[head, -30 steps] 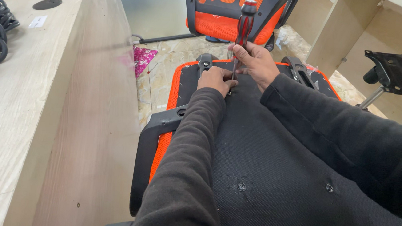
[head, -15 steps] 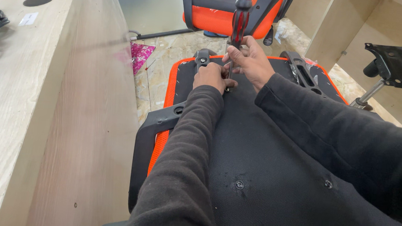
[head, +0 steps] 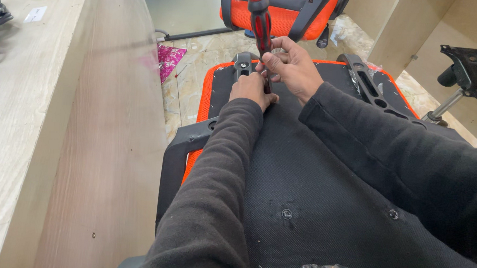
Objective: The person uses a screwdriver to tighten screws into the underside of an orange office chair seat, securing the black plastic frame brackets. The person repeatedly positions screws and turns the screwdriver to fasten them.
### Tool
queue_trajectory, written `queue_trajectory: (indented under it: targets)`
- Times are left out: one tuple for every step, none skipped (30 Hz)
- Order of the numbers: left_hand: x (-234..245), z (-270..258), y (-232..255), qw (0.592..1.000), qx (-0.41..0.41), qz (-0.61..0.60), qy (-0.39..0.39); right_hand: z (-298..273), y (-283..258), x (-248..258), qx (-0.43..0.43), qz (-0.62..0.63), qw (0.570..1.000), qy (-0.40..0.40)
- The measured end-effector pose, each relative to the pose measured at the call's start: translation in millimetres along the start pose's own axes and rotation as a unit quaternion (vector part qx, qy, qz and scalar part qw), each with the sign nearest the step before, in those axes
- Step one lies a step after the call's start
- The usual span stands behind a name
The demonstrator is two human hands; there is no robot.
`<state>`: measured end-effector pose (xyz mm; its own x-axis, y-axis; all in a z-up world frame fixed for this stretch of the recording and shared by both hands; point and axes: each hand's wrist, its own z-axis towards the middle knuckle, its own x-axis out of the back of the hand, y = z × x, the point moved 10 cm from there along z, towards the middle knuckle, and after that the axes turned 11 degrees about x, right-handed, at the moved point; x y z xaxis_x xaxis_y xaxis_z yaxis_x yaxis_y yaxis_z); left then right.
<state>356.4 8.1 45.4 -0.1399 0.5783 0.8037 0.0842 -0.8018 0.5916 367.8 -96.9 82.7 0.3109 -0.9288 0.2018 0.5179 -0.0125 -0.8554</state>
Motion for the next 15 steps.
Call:
queue_trajectory:
  targets:
    - [0, -1, 1, 1.000, -0.002, 0.013, 0.005, 1, 3, 1, -0.012, 0.006, 1.000, 0.009]
    - [1, -2, 2, 1.000, -0.003, 0.026, 0.009, 2, 5, 2, -0.016, 0.010, 1.000, 0.010]
    - [-1, -2, 3, 1.000, -0.014, 0.023, -0.002, 2, 6, 3, -0.020, 0.014, 1.000, 0.012]
    - [-3, -3, 3, 0.999, -0.024, 0.020, -0.013, 3, 8, 4, -0.024, 0.018, 0.999, 0.013]
    - [-5, -4, 5, 0.999, -0.035, 0.017, -0.024, 3, 8, 4, -0.021, 0.012, 1.000, 0.010]
    - [-4, -3, 2, 0.999, -0.026, 0.000, -0.026, 2, 8, 5, -0.018, 0.006, 1.000, 0.006]
    - [-3, -2, 0, 0.999, -0.016, -0.017, -0.028, 2, 8, 5, -0.016, 0.000, 1.000, 0.002]
    - [-3, -2, -2, 0.999, -0.007, -0.035, -0.030, 0, 9, 5, -0.017, 0.002, 1.000, 0.003]
    - [-2, -2, -2, 0.999, 0.001, -0.028, -0.025, -2, 10, 5, -0.018, 0.004, 1.000, 0.003]
    - [-1, -2, -2, 1.000, 0.010, -0.020, -0.021, -4, 11, 4, -0.018, 0.006, 1.000, 0.003]
    - [1, -2, -2, 1.000, 0.018, -0.014, -0.015, -4, 9, 3, -0.005, 0.016, 1.000, 0.004]
    - [3, -3, -1, 1.000, 0.024, -0.009, -0.006, -5, 9, 1, 0.008, 0.025, 1.000, 0.004]
    - [6, -5, -1, 1.000, 0.030, -0.005, 0.003, -5, 9, 0, 0.020, 0.034, 0.999, 0.004]
    - [8, -6, -2, 0.999, 0.037, 0.000, 0.013, -5, 12, -1, 0.018, 0.046, 0.999, 0.009]
    - [9, -7, 0, 0.999, 0.035, 0.003, 0.008, -4, 15, 0, 0.016, 0.058, 0.998, 0.014]
